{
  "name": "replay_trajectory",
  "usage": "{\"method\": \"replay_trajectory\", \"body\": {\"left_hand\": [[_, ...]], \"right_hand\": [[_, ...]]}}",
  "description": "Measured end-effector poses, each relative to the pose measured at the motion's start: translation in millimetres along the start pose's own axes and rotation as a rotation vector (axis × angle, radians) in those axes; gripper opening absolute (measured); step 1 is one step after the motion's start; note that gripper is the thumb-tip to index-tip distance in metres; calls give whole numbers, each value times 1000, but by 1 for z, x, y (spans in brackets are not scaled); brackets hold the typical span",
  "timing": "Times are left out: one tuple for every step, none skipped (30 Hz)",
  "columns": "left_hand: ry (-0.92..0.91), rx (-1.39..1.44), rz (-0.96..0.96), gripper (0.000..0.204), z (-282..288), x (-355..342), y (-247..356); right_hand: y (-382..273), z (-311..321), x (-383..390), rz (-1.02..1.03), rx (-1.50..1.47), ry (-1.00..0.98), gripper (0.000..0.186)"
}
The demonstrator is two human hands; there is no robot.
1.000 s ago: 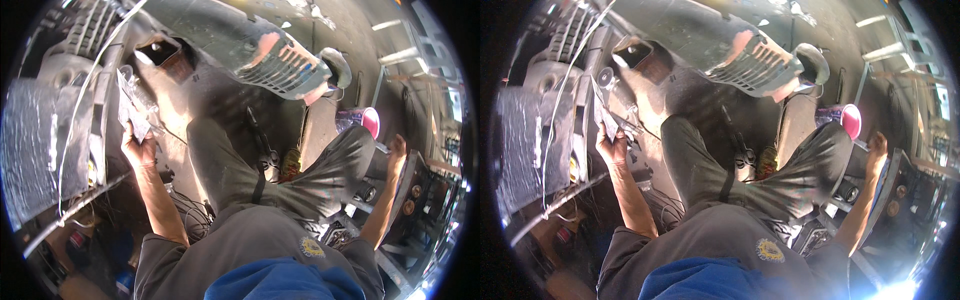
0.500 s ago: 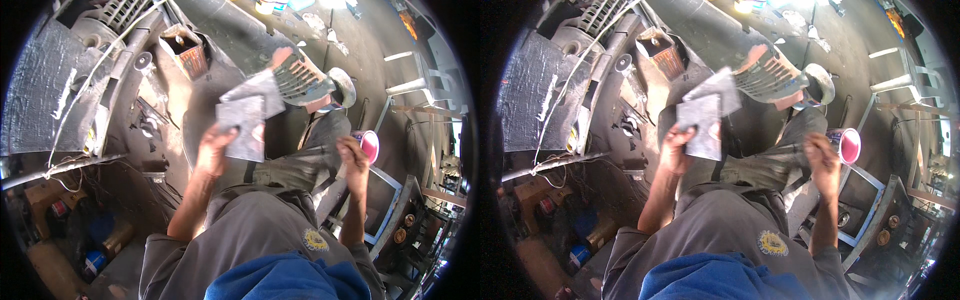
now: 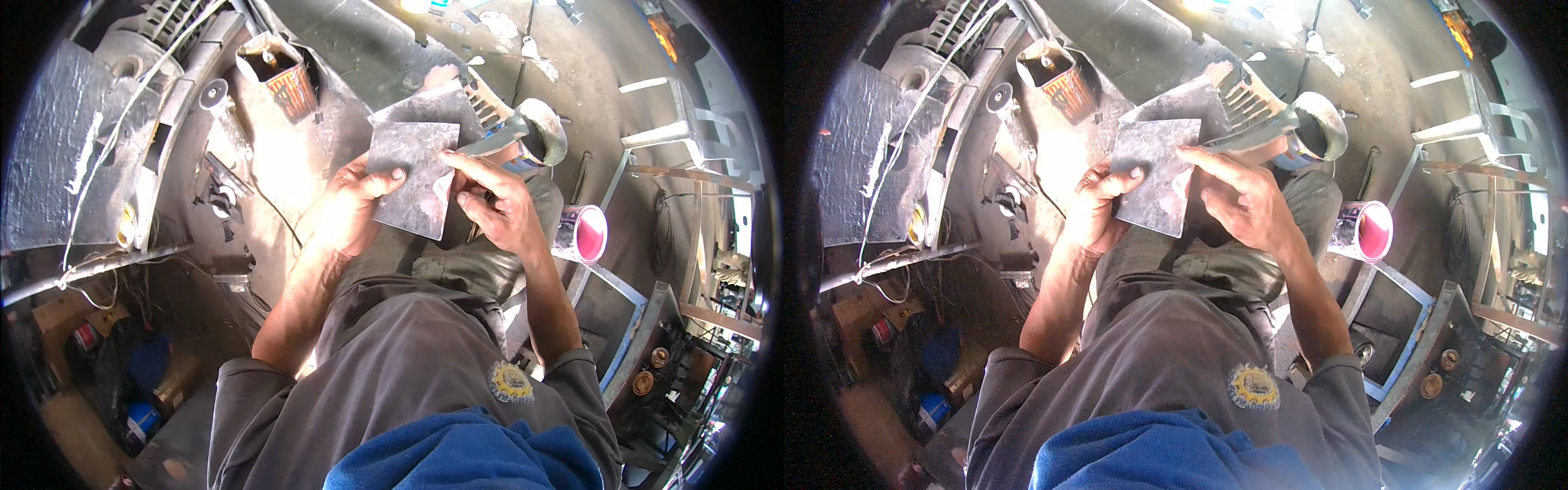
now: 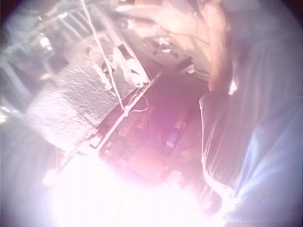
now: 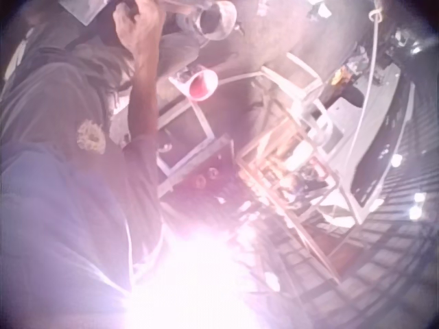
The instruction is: The person sits on the floor and uses a putty knife to scoop body filler from a can and apply it to a plastic car part. They spread the filler over the surface and into the grilles of the part.
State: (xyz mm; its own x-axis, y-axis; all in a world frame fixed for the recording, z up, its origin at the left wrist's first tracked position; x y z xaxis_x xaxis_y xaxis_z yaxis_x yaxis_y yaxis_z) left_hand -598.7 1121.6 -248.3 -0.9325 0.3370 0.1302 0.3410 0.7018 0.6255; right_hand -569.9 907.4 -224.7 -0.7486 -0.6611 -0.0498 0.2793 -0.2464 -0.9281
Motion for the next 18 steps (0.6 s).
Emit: {"method": "replay_trajectory", "body": {"left_hand": [[-7,10,-3,42,-3,-4,4],[-11,20,-1,42,-5,-8,7],[-15,30,1,43,-6,-12,10],[-9,36,10,43,-5,-16,14],[0,42,20,42,-4,-19,17],[10,48,29,42,-3,-22,21],[44,7,16,41,-4,-26,26],[84,11,45,40,-5,-30,30],[124,15,73,39,-4,-35,35],[165,19,100,38,-3,-39,40],[192,46,112,36,-3,-43,44],[219,73,124,34,-3,-47,49],[246,101,135,32,0,-51,54],[232,152,146,31,5,-53,58],[219,204,155,29,12,-56,62],[206,257,164,28,18,-59,66],[251,270,155,28,24,-62,68],[298,283,146,28,30,-65,70]], "right_hand": [[0,5,-3,-3,3,-24,57],[2,8,-5,15,-15,-42,56],[5,11,-7,33,-32,-59,54],[6,13,-9,52,-49,-77,53],[7,13,-11,22,-128,-66,52],[7,12,-13,-7,-206,-56,52],[7,12,-17,-35,-285,-48,51],[10,11,-20,-11,-373,-41,51],[15,10,-24,13,-460,-35,51],[19,9,-29,38,-546,-29,51],[23,6,-34,39,-613,-11,53],[25,5,-41,52,-678,-12,52],[27,4,-49,65,-743,-13,51],[30,2,-55,73,-809,-14,50],[33,0,-62,67,-816,-2,47],[34,-1,-70,87,-845,-9,46],[33,-4,-78,102,-877,-14,45],[31,-6,-86,117,-910,-18,44]]}}
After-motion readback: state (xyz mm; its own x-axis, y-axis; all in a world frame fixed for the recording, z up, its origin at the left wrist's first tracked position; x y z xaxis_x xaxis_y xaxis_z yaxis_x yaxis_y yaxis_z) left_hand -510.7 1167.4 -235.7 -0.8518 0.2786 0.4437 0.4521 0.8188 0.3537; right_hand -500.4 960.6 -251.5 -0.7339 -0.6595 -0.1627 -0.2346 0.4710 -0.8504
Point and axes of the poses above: each hand's wrist, its own x-axis away from the middle knuckle, its own z-axis out of the back of the hand, y = z × x, the point moved 1 cm from there along -x, towards the middle knuckle, and after that the axes turned 10 degrees about -y, right-handed, at the moved point
